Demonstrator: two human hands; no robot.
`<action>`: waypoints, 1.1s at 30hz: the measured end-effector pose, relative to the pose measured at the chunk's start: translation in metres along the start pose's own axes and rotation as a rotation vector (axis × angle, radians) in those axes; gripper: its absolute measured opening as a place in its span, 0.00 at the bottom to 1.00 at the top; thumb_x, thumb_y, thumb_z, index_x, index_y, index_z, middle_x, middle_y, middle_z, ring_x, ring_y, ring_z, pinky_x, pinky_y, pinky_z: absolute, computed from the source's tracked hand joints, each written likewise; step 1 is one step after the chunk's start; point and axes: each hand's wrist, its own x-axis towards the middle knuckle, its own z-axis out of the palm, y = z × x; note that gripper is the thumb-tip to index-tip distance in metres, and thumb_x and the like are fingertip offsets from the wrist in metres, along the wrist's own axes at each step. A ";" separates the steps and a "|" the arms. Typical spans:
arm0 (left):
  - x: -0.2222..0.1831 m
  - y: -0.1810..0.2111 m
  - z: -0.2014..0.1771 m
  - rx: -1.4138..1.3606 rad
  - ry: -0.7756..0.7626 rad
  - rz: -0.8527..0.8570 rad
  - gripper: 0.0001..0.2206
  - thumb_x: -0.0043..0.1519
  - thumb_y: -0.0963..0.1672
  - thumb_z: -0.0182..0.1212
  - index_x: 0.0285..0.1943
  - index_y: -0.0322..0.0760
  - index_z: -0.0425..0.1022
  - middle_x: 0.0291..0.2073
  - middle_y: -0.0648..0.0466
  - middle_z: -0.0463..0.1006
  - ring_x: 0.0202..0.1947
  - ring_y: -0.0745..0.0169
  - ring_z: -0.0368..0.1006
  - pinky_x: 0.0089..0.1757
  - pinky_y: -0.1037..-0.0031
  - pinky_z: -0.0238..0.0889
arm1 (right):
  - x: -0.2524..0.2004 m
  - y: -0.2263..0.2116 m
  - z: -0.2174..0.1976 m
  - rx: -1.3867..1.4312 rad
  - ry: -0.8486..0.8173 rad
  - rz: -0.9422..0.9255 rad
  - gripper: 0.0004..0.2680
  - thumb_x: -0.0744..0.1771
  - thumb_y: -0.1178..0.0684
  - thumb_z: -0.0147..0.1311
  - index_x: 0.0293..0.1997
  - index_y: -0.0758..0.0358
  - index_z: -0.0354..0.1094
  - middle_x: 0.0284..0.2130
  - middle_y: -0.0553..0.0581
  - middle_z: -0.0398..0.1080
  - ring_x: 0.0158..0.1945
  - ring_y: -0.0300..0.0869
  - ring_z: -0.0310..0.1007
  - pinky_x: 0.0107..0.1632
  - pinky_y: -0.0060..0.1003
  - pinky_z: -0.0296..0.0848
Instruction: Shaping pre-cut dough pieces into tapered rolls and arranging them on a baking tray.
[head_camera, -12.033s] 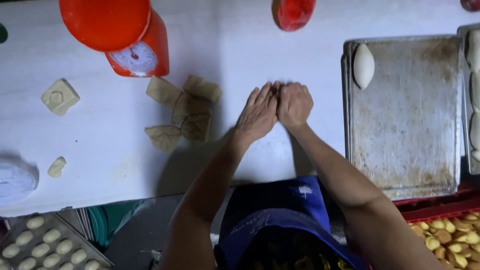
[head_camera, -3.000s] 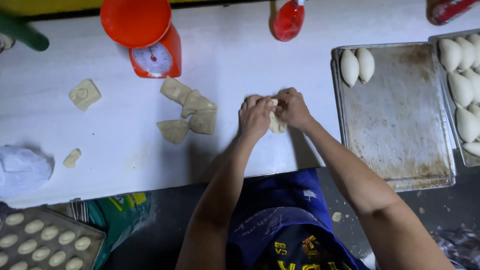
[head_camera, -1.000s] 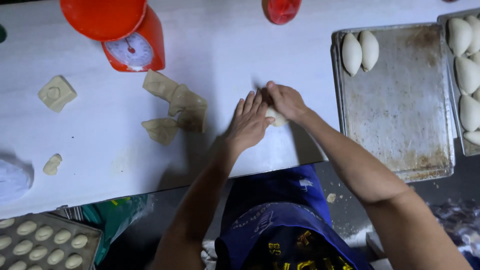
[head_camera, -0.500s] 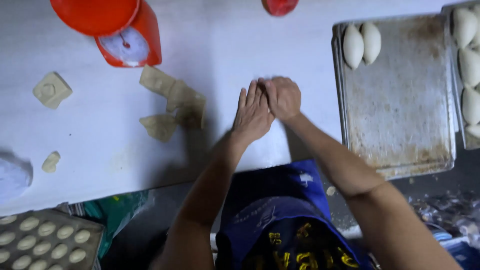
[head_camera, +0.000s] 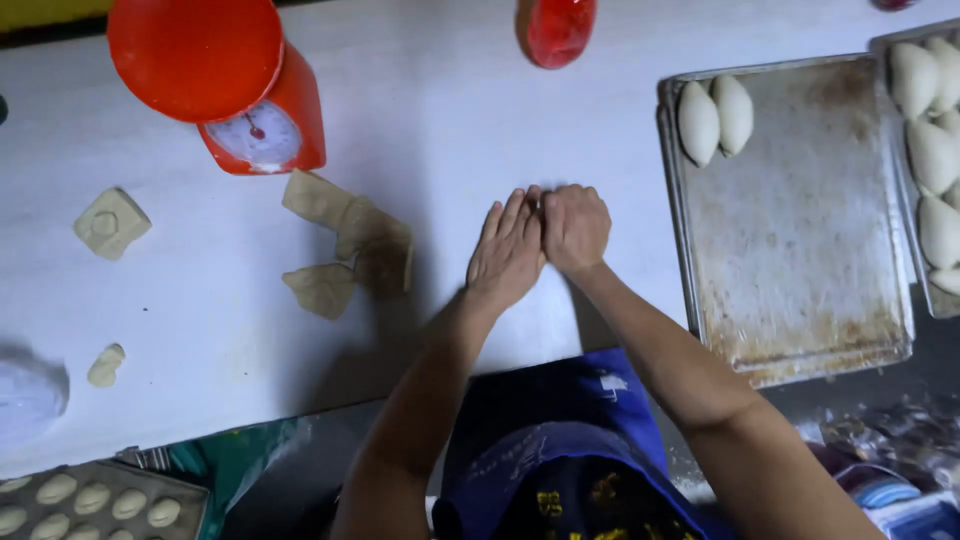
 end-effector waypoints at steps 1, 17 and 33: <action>-0.009 0.007 -0.001 -0.048 -0.078 -0.062 0.27 0.68 0.48 0.45 0.75 0.30 0.54 0.75 0.38 0.55 0.78 0.41 0.42 0.70 0.49 0.29 | -0.007 -0.003 -0.002 0.007 -0.060 0.006 0.17 0.75 0.45 0.29 0.36 0.57 0.65 0.28 0.58 0.63 0.39 0.56 0.67 0.43 0.51 0.66; -0.023 0.010 0.011 -0.007 -0.151 -0.047 0.27 0.69 0.46 0.43 0.78 0.33 0.51 0.77 0.43 0.53 0.79 0.47 0.41 0.71 0.51 0.27 | -0.033 -0.009 -0.011 -0.027 0.075 -0.024 0.18 0.75 0.43 0.27 0.32 0.55 0.60 0.26 0.53 0.57 0.35 0.50 0.63 0.39 0.43 0.63; -0.037 0.021 0.021 0.193 0.284 0.032 0.21 0.66 0.45 0.50 0.67 0.30 0.65 0.65 0.38 0.71 0.72 0.44 0.58 0.68 0.47 0.44 | -0.034 0.001 -0.012 0.008 0.126 -0.169 0.15 0.75 0.45 0.33 0.35 0.59 0.64 0.28 0.58 0.61 0.36 0.56 0.65 0.39 0.49 0.64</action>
